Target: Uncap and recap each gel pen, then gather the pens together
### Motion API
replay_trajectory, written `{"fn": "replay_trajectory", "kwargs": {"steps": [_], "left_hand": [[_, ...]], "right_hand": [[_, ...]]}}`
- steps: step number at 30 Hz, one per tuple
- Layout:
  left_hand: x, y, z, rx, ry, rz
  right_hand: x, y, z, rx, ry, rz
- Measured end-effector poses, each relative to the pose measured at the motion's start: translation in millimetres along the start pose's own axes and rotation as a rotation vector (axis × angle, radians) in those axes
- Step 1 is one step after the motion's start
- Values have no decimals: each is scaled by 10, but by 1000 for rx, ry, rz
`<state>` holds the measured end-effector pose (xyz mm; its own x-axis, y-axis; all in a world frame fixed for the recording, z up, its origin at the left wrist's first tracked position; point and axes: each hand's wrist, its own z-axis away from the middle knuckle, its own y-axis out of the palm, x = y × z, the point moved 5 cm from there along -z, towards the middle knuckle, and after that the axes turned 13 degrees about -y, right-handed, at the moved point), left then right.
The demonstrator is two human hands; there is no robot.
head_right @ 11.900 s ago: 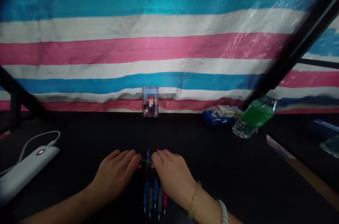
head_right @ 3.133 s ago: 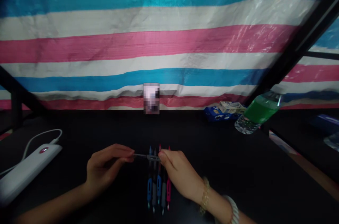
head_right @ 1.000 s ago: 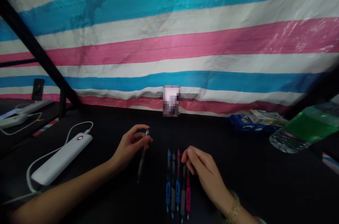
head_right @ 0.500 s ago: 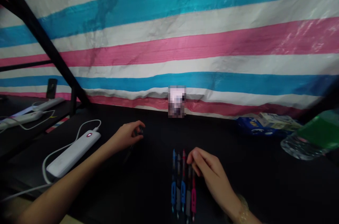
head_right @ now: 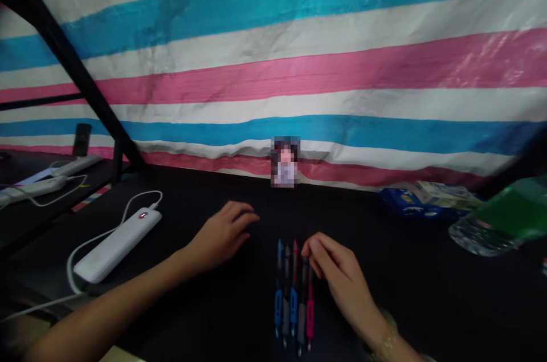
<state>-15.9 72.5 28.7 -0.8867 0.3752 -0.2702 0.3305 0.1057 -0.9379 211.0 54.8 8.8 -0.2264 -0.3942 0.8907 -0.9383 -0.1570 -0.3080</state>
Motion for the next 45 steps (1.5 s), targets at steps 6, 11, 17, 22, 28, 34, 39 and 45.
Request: {"fn": "replay_trajectory", "kwargs": {"steps": [6,11,17,22,28,34,39,45], "left_hand": [[-542,283,327,69,573,-62],[-520,265,301,67,611,-94],[-461,96,234,-15,545,-79],[-468,-41,253,-159,471,-15],[-611,-7,349,-174,540,65],[-638,102,334,-191,451,-173],[-642,211,330,-30,328,-271],[-615,198,353,228,210,-209]], "right_hand": [[43,-19,-8,-58,-16,-32],[88,-12,6,-31,-41,-20],[239,97,50,141,-133,218],[300,307,167,331,-315,452],[267,414,220,428,-423,679],[287,428,173,491,-315,862],[296,447,168,529,-370,971],[339,498,217,536,-519,1092]]}}
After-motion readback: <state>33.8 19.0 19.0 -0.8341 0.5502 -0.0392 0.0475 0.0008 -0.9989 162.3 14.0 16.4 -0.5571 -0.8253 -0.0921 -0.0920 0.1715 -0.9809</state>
